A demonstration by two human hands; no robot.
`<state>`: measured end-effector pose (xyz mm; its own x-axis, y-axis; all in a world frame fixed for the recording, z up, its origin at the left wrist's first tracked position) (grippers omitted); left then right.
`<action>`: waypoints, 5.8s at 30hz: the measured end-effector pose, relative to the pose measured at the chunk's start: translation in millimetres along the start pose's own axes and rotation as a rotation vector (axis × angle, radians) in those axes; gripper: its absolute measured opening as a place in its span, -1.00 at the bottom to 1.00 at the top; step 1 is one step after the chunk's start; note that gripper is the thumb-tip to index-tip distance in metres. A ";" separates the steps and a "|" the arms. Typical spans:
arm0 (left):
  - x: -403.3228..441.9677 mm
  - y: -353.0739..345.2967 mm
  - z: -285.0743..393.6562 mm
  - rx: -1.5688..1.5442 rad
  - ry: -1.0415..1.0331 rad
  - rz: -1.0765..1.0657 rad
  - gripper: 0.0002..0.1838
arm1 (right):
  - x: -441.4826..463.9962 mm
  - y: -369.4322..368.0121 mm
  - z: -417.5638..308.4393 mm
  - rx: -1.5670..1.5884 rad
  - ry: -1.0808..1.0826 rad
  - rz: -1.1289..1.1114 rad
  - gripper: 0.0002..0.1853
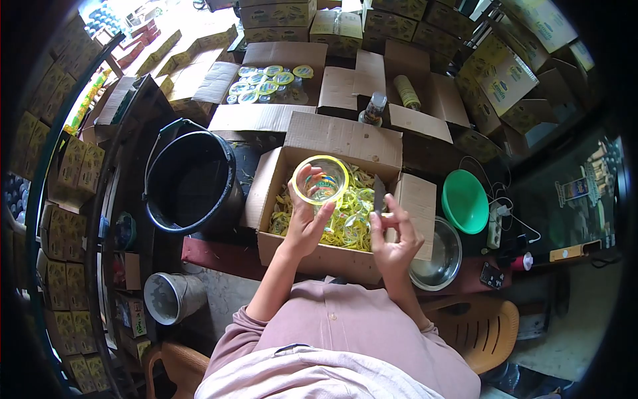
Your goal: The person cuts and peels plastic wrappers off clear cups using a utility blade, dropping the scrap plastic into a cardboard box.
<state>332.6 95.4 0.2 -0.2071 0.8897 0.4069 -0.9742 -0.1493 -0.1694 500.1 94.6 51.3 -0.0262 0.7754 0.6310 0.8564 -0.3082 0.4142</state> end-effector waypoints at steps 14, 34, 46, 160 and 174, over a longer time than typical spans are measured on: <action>-8.2 -27.9 11.9 0.173 -0.042 0.028 -0.53 | 0.5 -20.4 -13.5 0.067 0.066 0.079 -0.70; -7.7 -38.1 8.4 0.000 0.061 -0.014 -0.34 | 18.7 -27.3 3.8 0.041 0.087 0.150 -0.69; -1.8 -26.8 2.7 -0.283 0.201 0.046 -0.35 | 10.1 -17.5 -5.5 0.024 0.064 0.044 -0.70; -8.0 -24.3 7.5 -0.341 0.256 -0.266 -0.25 | 15.1 -6.7 -4.4 0.095 0.018 0.027 -0.67; -10.3 -19.7 -10.7 -0.310 0.196 -0.193 -0.28 | 3.7 -11.3 -13.5 0.045 0.059 0.001 -0.67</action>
<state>354.9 93.9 -10.2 0.0273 0.9585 0.2839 -0.9140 0.1390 -0.3812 483.4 93.5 57.9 -0.0548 0.7406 0.6697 0.8787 -0.2827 0.3846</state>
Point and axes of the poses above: each hand's wrist, its own x-axis towards the middle knuckle, its own y-axis out of the back of the hand, z = x × y, the point moved 4 cm from there along x, towards the middle knuckle, and after that the axes turned 2 degrees about -x, right-handed, at the moved point
